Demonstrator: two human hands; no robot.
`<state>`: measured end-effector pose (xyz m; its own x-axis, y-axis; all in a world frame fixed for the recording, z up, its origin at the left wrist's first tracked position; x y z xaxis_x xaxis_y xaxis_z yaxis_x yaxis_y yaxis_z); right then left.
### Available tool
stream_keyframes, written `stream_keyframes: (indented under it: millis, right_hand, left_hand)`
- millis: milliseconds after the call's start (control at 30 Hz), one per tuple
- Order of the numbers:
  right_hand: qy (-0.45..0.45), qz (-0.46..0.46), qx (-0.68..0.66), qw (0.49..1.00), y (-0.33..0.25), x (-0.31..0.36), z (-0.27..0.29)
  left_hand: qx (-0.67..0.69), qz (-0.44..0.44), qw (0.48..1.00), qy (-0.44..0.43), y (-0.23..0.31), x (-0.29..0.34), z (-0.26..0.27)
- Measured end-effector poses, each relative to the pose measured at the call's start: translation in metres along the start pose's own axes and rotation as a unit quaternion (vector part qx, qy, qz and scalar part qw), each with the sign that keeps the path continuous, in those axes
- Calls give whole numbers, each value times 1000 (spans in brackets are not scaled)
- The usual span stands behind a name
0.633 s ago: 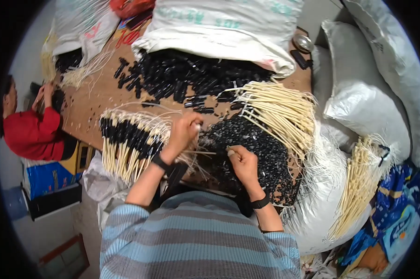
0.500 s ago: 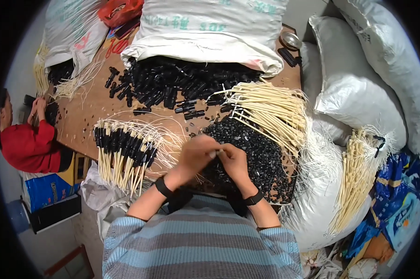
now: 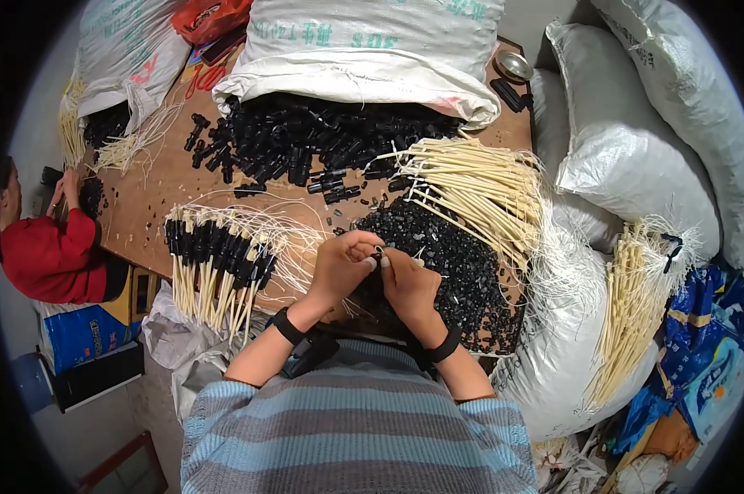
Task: The person assembles components by hand, threading white cords through black plastic parts and sliding them down to secure them. They repeat this process for several cords before gathering the finished assemblies and placing them into a large white bag.
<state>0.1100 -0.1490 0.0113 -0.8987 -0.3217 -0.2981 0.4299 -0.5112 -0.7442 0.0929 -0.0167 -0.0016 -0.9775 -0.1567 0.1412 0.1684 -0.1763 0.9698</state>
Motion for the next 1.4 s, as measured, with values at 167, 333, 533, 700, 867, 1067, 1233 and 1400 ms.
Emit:
stream_keyframes:
  millis: [167, 333, 533, 700, 867, 1067, 1233, 1400]
  right_hand:
    - [40, 67, -18, 997, -14, 3, 3]
    - [31, 39, -49, 998, -15, -1, 13]
    - [2, -34, -66, 997, -5, -4, 15]
    - [-162, -346, -521, 763, 24, 10, -14]
    - [-113, -335, -617, 704, 13, 1, 1]
    - [-135, 61, -121, 982, -15, -9, 25]
    - [-119, 52, -77, 989, -24, -7, 18]
    - [-196, -214, -222, 931, 6, -6, -7]
  left_hand:
    - [-35, -12, 999, -1, -8, -1, 8]
    - [-100, -33, 994, 28, 5, -3, 10]
    - [-253, -212, 935, 130, 24, 1, 22]
    - [-299, -303, 902, 72, 58, 7, 10]
    - [-306, -204, 916, -159, 20, 6, -14]
    - [-307, -205, 926, -73, 18, 0, 2]
    - [-372, -252, 893, -4, 23, 12, 5]
    - [-479, -303, 824, -4, 37, 33, 1]
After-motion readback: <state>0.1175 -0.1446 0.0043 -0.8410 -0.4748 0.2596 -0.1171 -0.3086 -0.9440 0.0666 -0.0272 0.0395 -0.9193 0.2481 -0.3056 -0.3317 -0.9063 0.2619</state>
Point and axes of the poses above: each hand's wrist, its own x-axis away from the middle knuckle, its own z-axis out of the back of the hand, y = z × x, the point moved 8 cm from there along -x, towards the middle knuckle, and after that the axes turned 10 degrees about -x, right-handed, at the moved point
